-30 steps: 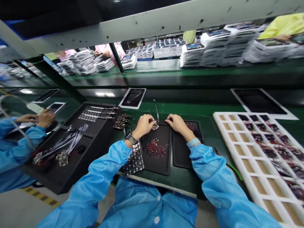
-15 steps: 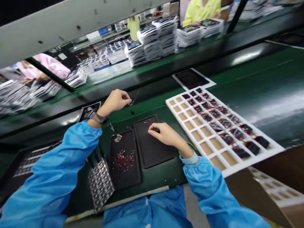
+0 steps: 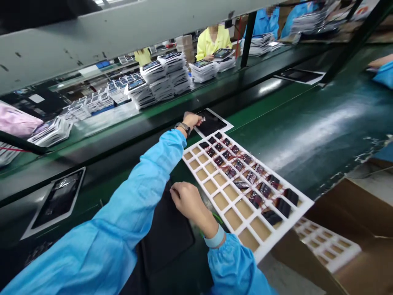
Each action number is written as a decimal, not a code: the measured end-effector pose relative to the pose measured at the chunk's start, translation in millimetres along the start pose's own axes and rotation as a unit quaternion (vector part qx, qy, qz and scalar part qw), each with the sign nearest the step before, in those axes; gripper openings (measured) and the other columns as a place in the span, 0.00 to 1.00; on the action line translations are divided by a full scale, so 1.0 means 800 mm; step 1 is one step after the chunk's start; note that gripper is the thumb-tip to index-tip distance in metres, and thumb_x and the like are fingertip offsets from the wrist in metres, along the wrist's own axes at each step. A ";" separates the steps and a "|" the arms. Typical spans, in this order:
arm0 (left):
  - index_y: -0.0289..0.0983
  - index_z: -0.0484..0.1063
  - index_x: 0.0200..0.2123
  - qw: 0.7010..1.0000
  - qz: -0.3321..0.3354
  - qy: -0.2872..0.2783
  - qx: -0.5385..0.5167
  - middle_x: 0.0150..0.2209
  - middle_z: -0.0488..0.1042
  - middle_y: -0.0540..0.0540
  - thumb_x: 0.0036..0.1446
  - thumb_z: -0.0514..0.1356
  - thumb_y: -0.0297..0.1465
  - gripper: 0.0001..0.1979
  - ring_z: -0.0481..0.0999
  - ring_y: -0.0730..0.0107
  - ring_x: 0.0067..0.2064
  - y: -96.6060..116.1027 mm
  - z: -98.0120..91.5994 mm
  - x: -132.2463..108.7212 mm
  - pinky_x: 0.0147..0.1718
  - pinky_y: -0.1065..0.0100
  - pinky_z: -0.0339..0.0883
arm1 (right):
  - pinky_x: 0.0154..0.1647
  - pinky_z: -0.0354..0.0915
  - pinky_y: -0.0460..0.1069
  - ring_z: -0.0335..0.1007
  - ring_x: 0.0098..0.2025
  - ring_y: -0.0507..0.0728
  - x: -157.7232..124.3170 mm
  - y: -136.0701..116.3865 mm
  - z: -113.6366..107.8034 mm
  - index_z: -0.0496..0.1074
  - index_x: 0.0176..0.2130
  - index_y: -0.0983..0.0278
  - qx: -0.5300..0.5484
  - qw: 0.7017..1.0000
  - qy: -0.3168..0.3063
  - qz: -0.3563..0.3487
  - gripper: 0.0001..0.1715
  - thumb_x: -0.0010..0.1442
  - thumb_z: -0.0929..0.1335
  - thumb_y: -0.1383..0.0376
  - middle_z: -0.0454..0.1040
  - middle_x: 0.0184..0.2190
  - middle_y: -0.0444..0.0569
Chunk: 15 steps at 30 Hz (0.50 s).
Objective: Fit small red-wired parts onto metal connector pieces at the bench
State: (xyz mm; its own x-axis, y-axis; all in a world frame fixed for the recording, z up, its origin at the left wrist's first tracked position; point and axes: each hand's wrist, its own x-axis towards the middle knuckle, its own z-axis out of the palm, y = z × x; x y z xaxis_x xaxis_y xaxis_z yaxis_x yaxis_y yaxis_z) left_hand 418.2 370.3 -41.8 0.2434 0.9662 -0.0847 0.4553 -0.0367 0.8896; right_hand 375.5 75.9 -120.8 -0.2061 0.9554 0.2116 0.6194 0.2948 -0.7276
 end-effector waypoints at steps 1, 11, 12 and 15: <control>0.34 0.73 0.57 1.000 -0.010 -0.007 0.026 0.55 0.75 0.38 0.68 0.64 0.38 0.20 0.78 0.57 0.52 -0.010 0.006 -0.001 0.50 0.52 0.77 | 0.38 0.62 0.50 0.75 0.36 0.57 -0.001 0.000 0.003 0.77 0.38 0.62 -0.003 1.000 -0.003 -0.002 0.11 0.70 0.66 0.67 0.80 0.34 0.49; 0.33 0.82 0.36 0.974 0.071 -0.023 0.212 0.42 0.83 0.37 0.60 0.68 0.28 0.04 0.81 0.57 0.48 -0.071 -0.114 -0.105 0.54 0.62 0.69 | 0.47 0.67 0.55 0.76 0.43 0.63 0.000 0.024 -0.010 0.77 0.43 0.63 -0.044 0.997 0.059 -0.030 0.13 0.72 0.63 0.63 0.80 0.39 0.54; 0.33 0.83 0.35 0.973 0.078 -0.026 0.216 0.41 0.84 0.39 0.58 0.68 0.28 0.04 0.81 0.59 0.45 -0.075 -0.143 -0.132 0.52 0.64 0.70 | 0.49 0.68 0.57 0.76 0.44 0.64 -0.004 0.031 -0.012 0.77 0.45 0.64 -0.064 0.995 0.072 -0.034 0.14 0.71 0.63 0.61 0.80 0.41 0.56; 0.36 0.84 0.38 0.970 0.108 -0.020 0.218 0.39 0.84 0.43 0.60 0.67 0.32 0.06 0.81 0.63 0.41 -0.087 -0.237 -0.249 0.49 0.65 0.71 | 0.57 0.66 0.64 0.73 0.53 0.72 -0.026 0.054 -0.017 0.75 0.54 0.68 -0.179 0.977 0.114 -0.024 0.23 0.70 0.64 0.55 0.79 0.48 0.63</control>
State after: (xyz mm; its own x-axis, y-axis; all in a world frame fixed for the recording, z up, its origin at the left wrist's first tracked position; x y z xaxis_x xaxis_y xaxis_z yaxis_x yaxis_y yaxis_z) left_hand 175.8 228.9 -1.5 0.4014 0.9141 0.0571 0.7067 -0.3488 0.6156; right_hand 416.4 68.7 -147.6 -0.0927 0.9082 0.4082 0.8473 0.2872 -0.4467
